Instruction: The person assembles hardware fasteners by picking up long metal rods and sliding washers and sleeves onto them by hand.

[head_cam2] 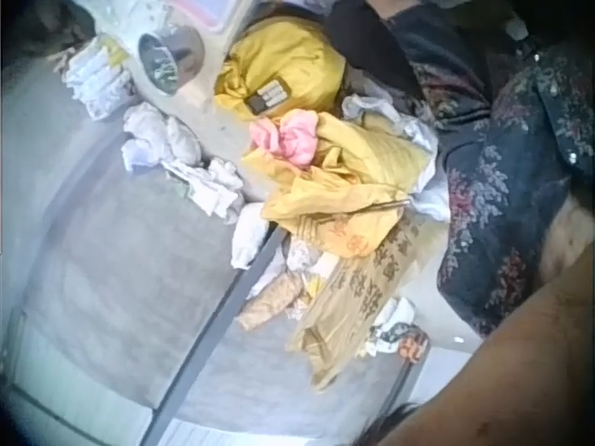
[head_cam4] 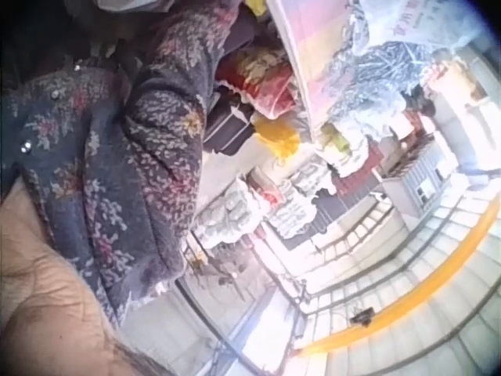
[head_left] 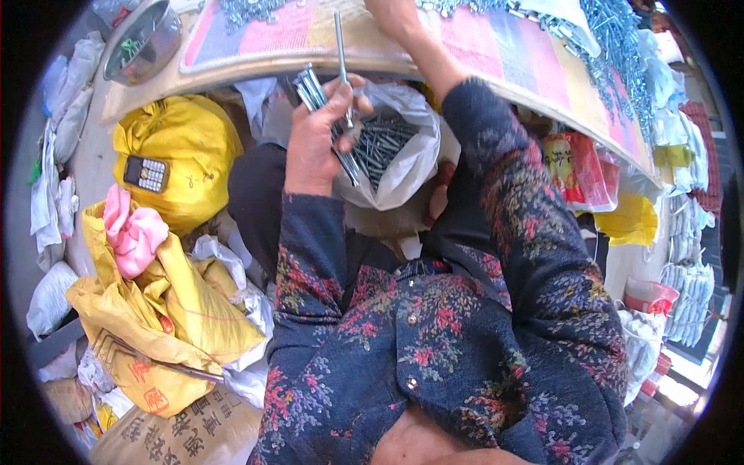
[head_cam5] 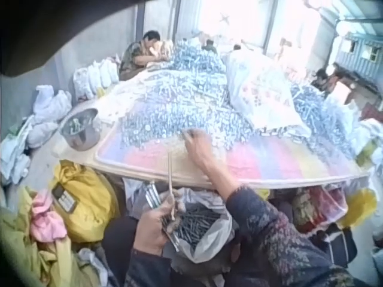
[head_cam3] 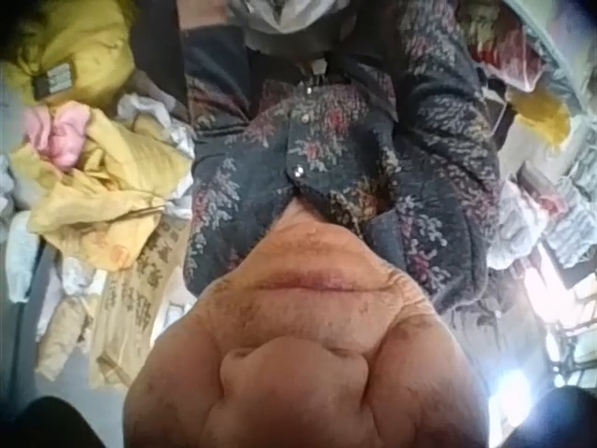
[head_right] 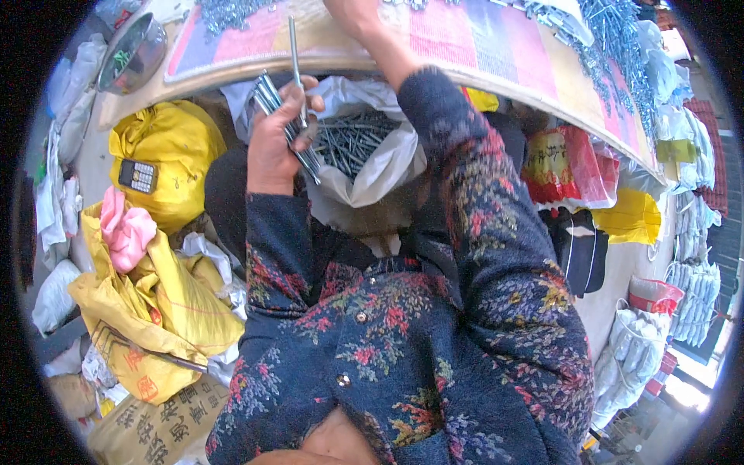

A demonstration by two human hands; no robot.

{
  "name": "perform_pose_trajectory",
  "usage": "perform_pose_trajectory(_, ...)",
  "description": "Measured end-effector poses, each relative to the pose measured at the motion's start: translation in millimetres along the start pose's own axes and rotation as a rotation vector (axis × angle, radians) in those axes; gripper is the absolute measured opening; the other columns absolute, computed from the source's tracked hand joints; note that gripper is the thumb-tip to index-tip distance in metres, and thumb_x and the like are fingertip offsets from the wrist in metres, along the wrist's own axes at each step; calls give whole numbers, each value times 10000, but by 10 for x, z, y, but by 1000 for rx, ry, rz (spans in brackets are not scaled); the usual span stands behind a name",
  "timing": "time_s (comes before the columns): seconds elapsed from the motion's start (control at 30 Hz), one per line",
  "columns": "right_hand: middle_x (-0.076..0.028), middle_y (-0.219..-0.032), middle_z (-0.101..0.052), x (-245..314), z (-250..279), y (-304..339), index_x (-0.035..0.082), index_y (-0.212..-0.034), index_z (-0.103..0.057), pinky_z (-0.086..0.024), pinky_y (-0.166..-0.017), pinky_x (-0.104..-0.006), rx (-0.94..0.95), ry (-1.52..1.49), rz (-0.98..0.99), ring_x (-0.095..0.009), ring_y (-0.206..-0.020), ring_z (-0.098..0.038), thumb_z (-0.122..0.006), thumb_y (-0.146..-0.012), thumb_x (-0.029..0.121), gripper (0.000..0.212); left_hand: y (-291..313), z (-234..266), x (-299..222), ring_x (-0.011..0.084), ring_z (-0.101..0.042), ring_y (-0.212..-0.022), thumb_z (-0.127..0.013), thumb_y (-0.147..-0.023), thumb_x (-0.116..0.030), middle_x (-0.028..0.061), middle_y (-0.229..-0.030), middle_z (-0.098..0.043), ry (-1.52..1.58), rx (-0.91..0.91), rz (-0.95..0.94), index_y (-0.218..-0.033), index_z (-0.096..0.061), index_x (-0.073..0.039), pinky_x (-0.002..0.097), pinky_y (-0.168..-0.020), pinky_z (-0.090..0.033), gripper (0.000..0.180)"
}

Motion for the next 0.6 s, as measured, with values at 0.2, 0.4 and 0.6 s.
perform_pose_trajectory(0.2, -235, -699, -627, 151, 388, 333, -9, -855, -680, -479, -642, -409, 158, 121, -138, -306, -651, -645, -545, -864, 201, 249, -13, -110, 79, 12, -442, -472, -639, -910, -226, 28, -699, -623, -41, -1, 45, -1030, -652, -31, 150, -375, -276, 230)
perform_pose_trajectory(0.4, -72, -761, -687, 354, 590, 476, -14, -900, -702, -497, -589, -262, 41, -225, -264, -99, -606, -617, -630, -848, 154, 189, -59, -104, 144, 34, -427, -469, -646, -902, -232, 27, -681, -597, -58, -35, 23, -1034, -645, -16, 160, -377, -268, 253)
perform_pose_trajectory(0.6, -64, -655, -664, 462, 644, 880, -1, -849, -677, -429, -507, -229, 112, -903, -577, -84, -560, -593, -626, -894, 150, 166, 7, -216, 163, 30, -415, -485, -641, -885, -198, 17, -679, -569, -116, 77, 124, -1032, -640, -6, 165, -383, -260, 242)
Point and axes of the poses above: each hand's wrist, its own y-axis away from the middle knuckle, its own z-axis out of the back of the hand, x = y × z, the point moved 3 cm from there along -y, towards the middle knuckle
